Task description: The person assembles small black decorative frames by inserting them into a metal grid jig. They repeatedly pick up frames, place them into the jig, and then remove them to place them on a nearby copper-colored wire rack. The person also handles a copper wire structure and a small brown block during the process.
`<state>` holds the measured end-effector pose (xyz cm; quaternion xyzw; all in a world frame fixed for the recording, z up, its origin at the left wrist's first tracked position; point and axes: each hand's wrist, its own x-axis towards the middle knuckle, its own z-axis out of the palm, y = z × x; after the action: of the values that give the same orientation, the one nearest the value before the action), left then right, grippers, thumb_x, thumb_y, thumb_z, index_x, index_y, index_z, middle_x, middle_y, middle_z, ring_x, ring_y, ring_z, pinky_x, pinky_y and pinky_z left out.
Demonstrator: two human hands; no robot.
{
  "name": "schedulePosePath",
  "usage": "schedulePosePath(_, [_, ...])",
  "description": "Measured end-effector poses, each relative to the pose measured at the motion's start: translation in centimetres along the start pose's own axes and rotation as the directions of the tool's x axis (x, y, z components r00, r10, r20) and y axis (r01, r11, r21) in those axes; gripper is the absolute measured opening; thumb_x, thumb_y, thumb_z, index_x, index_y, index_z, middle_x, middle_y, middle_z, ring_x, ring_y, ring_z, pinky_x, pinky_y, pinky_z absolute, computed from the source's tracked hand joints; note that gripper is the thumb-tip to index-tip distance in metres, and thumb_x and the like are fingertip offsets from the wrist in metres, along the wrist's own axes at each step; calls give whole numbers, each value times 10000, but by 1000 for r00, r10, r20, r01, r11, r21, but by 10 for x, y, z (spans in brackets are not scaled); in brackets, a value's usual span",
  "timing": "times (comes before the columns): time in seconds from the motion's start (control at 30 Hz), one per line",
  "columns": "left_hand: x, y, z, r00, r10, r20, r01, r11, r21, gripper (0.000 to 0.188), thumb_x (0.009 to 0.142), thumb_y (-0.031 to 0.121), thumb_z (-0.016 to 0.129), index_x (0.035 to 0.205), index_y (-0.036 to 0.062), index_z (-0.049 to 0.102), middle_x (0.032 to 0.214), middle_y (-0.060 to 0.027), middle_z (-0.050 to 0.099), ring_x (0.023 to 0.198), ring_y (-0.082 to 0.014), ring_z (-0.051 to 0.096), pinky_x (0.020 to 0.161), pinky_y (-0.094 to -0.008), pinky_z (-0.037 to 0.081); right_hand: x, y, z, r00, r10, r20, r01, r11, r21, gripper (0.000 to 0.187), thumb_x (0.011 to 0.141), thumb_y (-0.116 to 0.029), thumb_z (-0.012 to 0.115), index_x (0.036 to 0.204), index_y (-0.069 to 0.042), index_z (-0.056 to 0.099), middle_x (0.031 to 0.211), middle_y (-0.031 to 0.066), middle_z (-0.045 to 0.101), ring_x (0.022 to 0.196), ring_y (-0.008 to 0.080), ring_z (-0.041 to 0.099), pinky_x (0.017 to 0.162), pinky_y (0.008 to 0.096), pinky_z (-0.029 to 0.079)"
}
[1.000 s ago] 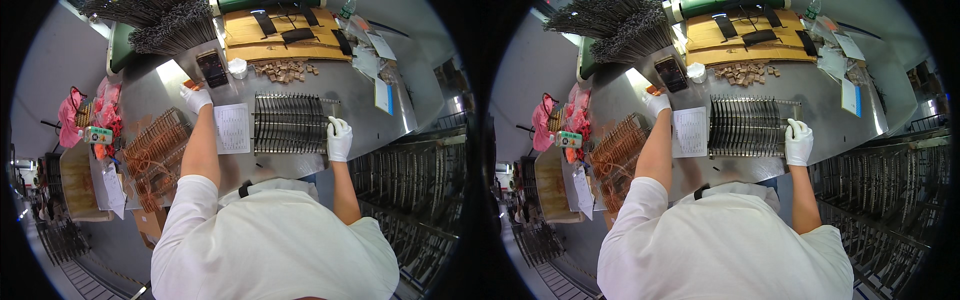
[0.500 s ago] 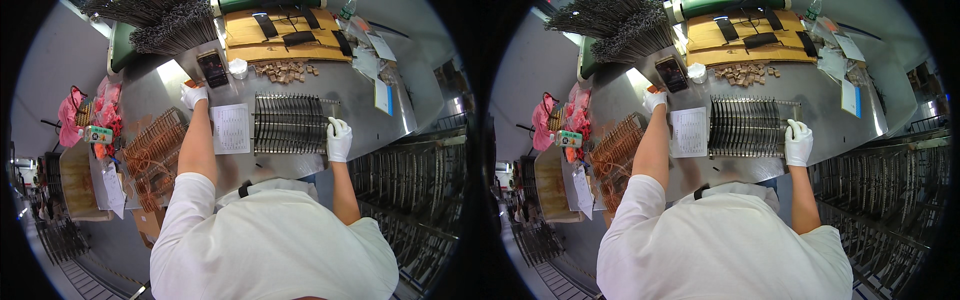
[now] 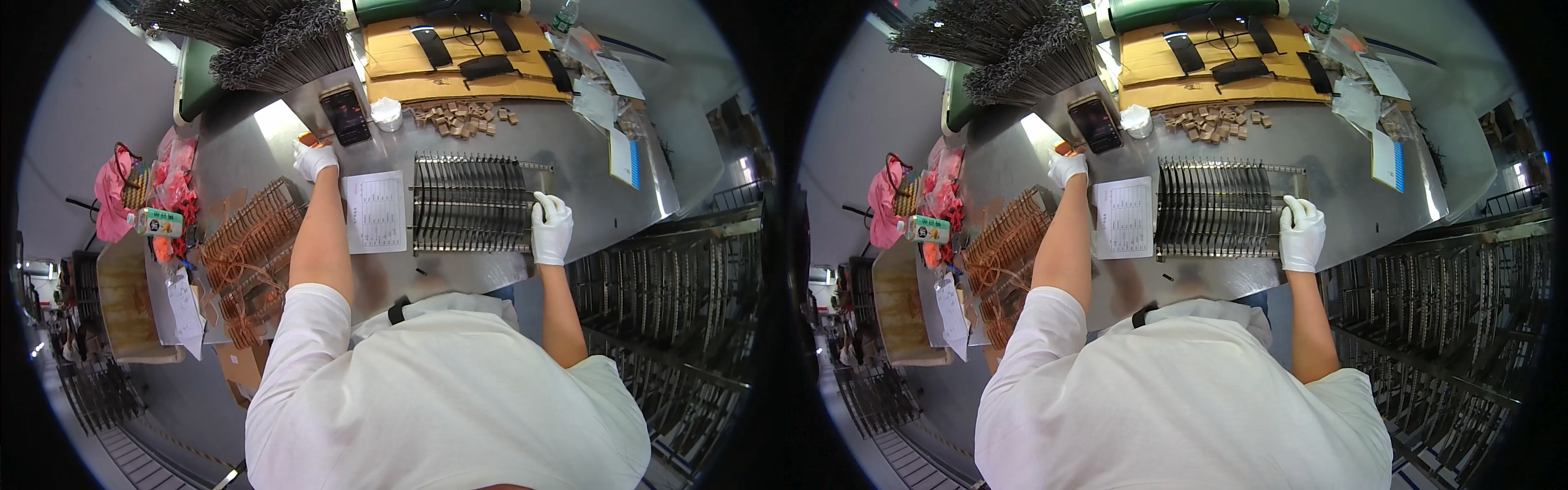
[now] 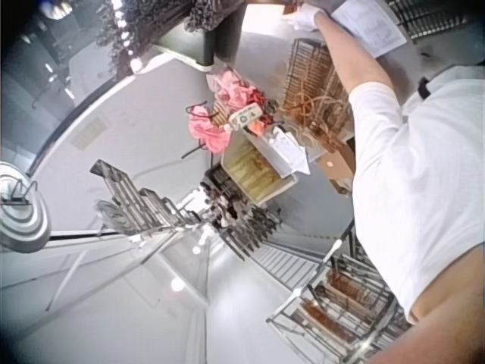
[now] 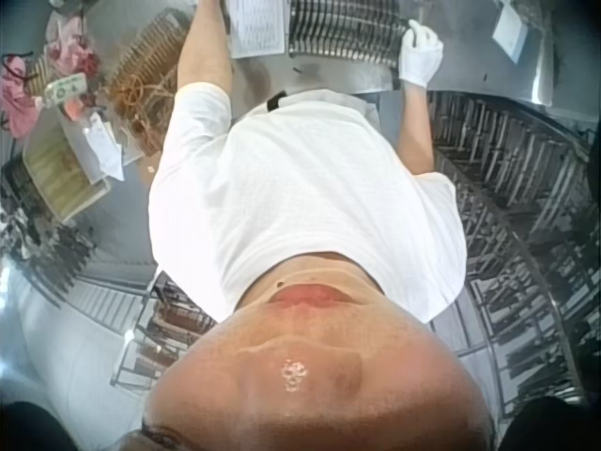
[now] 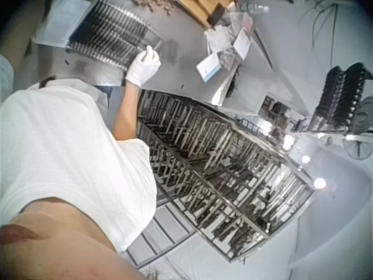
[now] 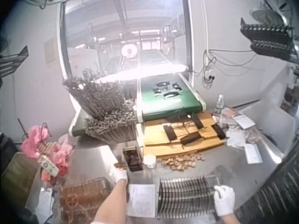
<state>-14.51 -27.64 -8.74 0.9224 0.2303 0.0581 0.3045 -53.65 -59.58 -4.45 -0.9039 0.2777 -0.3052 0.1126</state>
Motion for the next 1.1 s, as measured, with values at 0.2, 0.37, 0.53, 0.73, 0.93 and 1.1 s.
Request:
schedulePosePath(0.2, [2,-1,5,998,29,-50,-27,999,36,869,745,344,908,1473,130,484,1341,-113,643,1199,-340,636,968,-450,560,0,-3,0,1000,19,7,-19,1000,-13,207,899,-146,713,1093,-162,783,1107,73,726,996,308,652,904,430,548])
schedulePosePath(0.37, [14,-5,9,999,-32,-8,32,999,22,887,756,360,899,1496,130,466,1343,-111,640,1226,-337,616,980,-458,553,0,-2,0,1000,6,6,-6,1000,-7,213,898,-150,713,1100,-166,780,1109,71,724,996,309,652,908,431,547])
schedulePosePath(0.53, [7,-1,3,1000,11,-17,-10,999,49,922,747,362,901,1512,121,446,1346,-116,638,1230,-348,613,985,-465,551,0,-1,0,1000,9,4,-9,1000,-14,213,897,-152,716,1100,-168,779,1111,65,721,996,308,651,913,430,547])
schedulePosePath(0.73, [7,1,0,1000,10,16,-11,997,80,932,742,350,899,1520,128,435,1364,-118,630,1233,-345,613,996,-465,547,-1,1,1,1000,12,15,-12,1000,-17,212,901,-161,714,1101,-171,782,1120,63,719,999,307,650,913,429,547])
schedulePosePath(0.93, [7,2,0,1000,2,23,-3,997,76,932,739,350,900,1520,137,437,1364,-120,624,1238,-339,611,1003,-463,546,0,0,0,1000,12,13,-12,1000,-21,209,901,-161,712,1098,-168,783,1118,62,720,995,305,650,907,432,547])
schedulePosePath(1.1, [-1,9,-9,1000,0,-9,1,998,67,907,762,321,879,1524,111,434,1401,-140,585,1264,-338,583,1015,-463,540,1,-2,-1,1000,17,16,-17,1000,-19,208,911,-159,706,1103,-165,785,1124,80,717,1000,309,650,915,434,535])
